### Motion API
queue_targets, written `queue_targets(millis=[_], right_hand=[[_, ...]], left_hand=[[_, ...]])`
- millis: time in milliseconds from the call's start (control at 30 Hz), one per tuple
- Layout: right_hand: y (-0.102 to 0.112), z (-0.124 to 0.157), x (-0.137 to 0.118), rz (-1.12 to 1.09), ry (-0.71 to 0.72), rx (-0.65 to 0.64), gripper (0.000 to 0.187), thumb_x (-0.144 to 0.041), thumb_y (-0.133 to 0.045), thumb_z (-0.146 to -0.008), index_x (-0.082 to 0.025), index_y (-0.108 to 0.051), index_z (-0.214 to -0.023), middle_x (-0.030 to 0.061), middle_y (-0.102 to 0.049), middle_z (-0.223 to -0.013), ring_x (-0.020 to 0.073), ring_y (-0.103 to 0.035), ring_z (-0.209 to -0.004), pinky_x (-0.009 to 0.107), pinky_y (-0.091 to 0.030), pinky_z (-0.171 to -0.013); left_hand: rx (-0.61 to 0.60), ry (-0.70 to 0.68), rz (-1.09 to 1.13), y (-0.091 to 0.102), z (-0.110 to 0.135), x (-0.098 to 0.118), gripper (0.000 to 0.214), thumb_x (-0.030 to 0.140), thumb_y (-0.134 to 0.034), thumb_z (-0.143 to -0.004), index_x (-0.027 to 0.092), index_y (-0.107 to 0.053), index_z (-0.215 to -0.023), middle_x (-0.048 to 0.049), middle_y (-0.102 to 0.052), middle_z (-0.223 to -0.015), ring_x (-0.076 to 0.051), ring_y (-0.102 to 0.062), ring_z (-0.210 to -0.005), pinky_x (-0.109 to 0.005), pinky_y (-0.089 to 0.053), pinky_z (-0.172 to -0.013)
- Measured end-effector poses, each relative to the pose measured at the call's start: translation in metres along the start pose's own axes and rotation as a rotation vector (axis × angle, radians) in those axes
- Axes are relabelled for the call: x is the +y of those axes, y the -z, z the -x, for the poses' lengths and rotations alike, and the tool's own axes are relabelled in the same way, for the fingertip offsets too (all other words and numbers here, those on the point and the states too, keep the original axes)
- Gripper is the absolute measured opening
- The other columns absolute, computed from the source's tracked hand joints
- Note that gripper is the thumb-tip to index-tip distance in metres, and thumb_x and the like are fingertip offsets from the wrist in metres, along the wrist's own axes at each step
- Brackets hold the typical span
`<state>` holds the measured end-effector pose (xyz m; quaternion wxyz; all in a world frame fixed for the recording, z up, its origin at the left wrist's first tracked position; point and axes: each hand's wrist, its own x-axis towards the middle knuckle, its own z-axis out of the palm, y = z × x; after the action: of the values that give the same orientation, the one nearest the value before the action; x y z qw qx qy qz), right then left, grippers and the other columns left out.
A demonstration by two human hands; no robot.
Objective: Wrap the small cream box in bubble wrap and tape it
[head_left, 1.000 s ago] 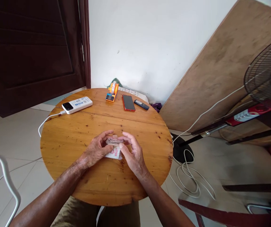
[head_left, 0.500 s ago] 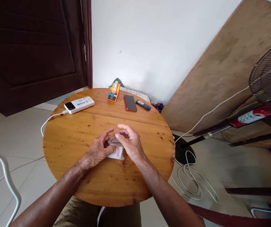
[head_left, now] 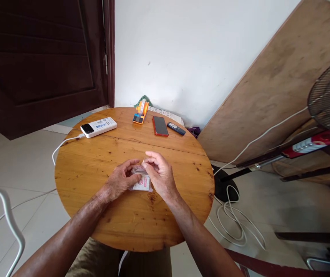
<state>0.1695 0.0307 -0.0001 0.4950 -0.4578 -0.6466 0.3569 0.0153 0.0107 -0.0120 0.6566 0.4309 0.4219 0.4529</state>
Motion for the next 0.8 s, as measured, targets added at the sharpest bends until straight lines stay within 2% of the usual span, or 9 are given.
queue_targets(millis=[167, 333, 433, 533, 700, 800], right_hand=[[0.005, 0.001, -0.003, 0.123, 0.086, -0.025, 0.026, -0.020, -0.054, -0.086, -0.023, -0.063, -0.110, 0.0018, -0.074, -0.087, 0.0160, -0.071, -0.077, 0.029, -0.057, -0.075], [0.007, 0.006, -0.005, 0.413, 0.273, -0.017, 0.025, -0.017, -0.053, -0.088, -0.025, -0.067, -0.106, 0.0035, -0.076, -0.091, 0.0198, -0.071, -0.087, 0.036, -0.054, -0.085], [0.006, 0.008, -0.002, 0.452, 0.306, -0.024, 0.025, -0.017, -0.052, -0.089, -0.026, -0.069, -0.106, 0.0045, -0.076, -0.094, 0.0202, -0.071, -0.088, 0.035, -0.055, -0.083], [0.006, 0.008, 0.002, 0.432, 0.293, -0.023, 0.027, -0.017, -0.050, -0.090, -0.026, -0.069, -0.107, 0.0036, -0.076, -0.093, 0.0191, -0.072, -0.085, 0.033, -0.057, -0.080], [0.005, 0.011, 0.003, 0.432, 0.321, -0.008, 0.026, -0.018, -0.050, -0.091, -0.026, -0.070, -0.106, 0.0035, -0.076, -0.094, 0.0189, -0.072, -0.085, 0.032, -0.057, -0.081], [0.005, 0.015, 0.002, 0.437, 0.343, 0.002, 0.025, -0.018, -0.050, -0.092, -0.026, -0.070, -0.105, 0.0032, -0.077, -0.092, 0.0192, -0.073, -0.085, 0.032, -0.057, -0.079]], left_hand=[[-0.041, -0.018, -0.091, 0.005, -0.001, 0.001, 0.050, 0.039, -0.078, -0.067, 0.015, -0.067, -0.109, -0.0079, -0.074, -0.101, -0.021, -0.067, -0.085, -0.033, -0.052, -0.078], [0.106, -0.163, -0.409, 0.011, -0.005, -0.005, 0.038, 0.040, -0.072, -0.072, 0.016, -0.073, -0.101, -0.0054, -0.073, -0.085, -0.018, -0.062, -0.074, -0.027, -0.047, -0.067], [0.125, -0.203, -0.547, 0.012, -0.006, -0.005, 0.033, 0.041, -0.066, -0.078, 0.017, -0.074, -0.098, -0.0018, -0.069, -0.070, -0.014, -0.053, -0.060, -0.024, -0.039, -0.056], [0.128, -0.168, -0.547, 0.009, -0.004, -0.002, 0.034, 0.043, -0.066, -0.077, 0.017, -0.074, -0.097, 0.0023, -0.061, -0.057, -0.012, -0.043, -0.049, -0.023, -0.030, -0.047], [0.101, -0.106, -0.402, 0.003, -0.002, 0.003, 0.038, 0.046, -0.065, -0.074, 0.015, -0.072, -0.096, -0.0011, -0.069, -0.069, -0.011, -0.046, -0.051, -0.022, -0.033, -0.047], [0.108, -0.089, -0.387, 0.002, -0.002, 0.003, 0.036, 0.041, -0.064, -0.072, 0.014, -0.072, -0.095, -0.0005, -0.067, -0.066, -0.011, -0.046, -0.050, -0.023, -0.032, -0.047]])
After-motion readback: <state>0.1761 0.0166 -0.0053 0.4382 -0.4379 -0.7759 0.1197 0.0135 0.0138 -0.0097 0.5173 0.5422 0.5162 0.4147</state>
